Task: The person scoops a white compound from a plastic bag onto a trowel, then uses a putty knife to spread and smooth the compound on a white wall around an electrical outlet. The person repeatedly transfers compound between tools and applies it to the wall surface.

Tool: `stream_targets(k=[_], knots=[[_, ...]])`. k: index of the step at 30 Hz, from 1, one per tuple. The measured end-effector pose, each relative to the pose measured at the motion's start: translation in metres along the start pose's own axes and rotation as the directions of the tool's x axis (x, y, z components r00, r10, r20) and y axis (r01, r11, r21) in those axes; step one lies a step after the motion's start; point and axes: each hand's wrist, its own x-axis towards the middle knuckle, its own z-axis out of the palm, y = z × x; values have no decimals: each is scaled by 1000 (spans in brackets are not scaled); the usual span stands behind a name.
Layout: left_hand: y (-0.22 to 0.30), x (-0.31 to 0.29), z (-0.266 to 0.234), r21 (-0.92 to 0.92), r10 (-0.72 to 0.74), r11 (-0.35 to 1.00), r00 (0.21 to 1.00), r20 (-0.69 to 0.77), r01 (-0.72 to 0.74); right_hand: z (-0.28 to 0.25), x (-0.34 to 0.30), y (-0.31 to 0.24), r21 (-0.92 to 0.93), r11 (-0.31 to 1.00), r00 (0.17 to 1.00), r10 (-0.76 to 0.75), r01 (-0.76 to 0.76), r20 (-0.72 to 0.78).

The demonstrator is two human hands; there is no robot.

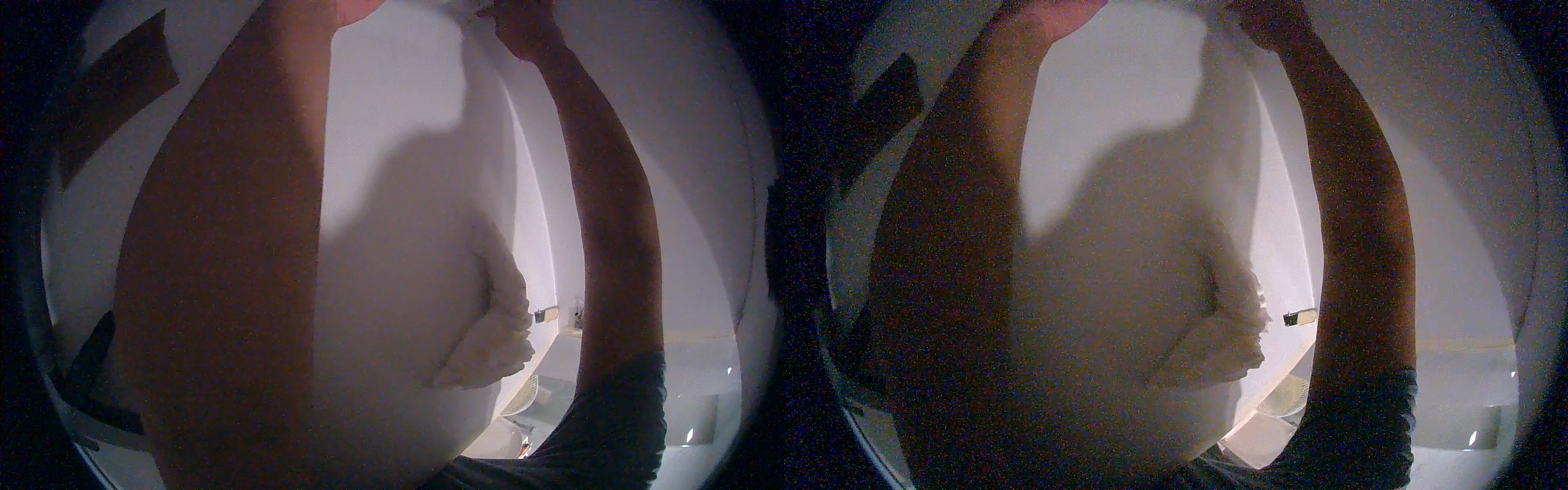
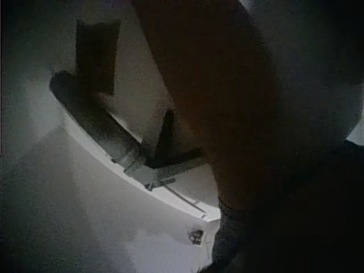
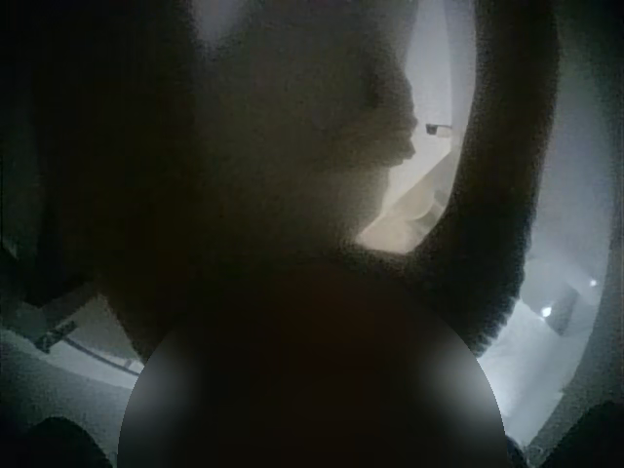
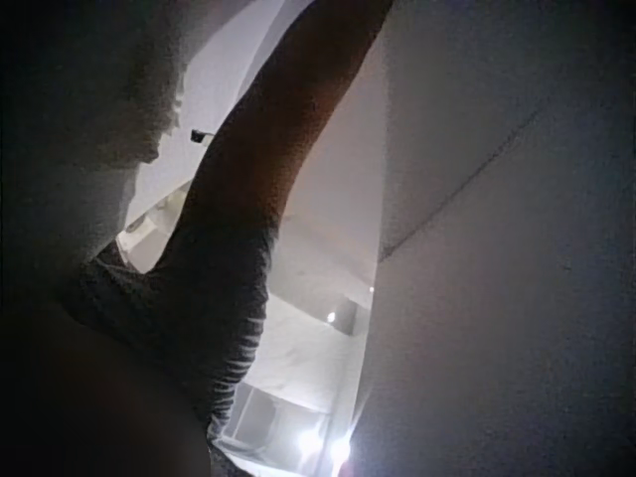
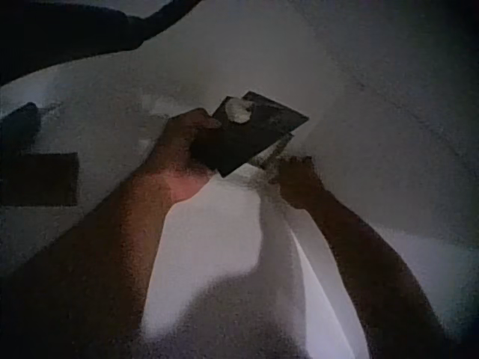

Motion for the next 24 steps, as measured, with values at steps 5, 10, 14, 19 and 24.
stream_targets(k=[5,10,14,19,24], knots=[[-8,-3,17,-42,6,999,1000,3,-6,30,-2,-1,-32,998,978,-67,62,-198],[-6,-8,18,-29,2,1000,999,-33,-3,5,-6,-14,-90,989,992,-121,117,-42],[-9,-10,23,-40,-10,999,999,-39,8,26,-13,4,-406,888,907,-335,214,-254],[-8,-12,25,-33,-18,999,998,-54,16,29,-7,12,-248,936,946,-289,248,-144],[-10,-14,28,-29,-24,999,998,-61,23,31,-5,16,-103,979,963,-191,174,-192]])
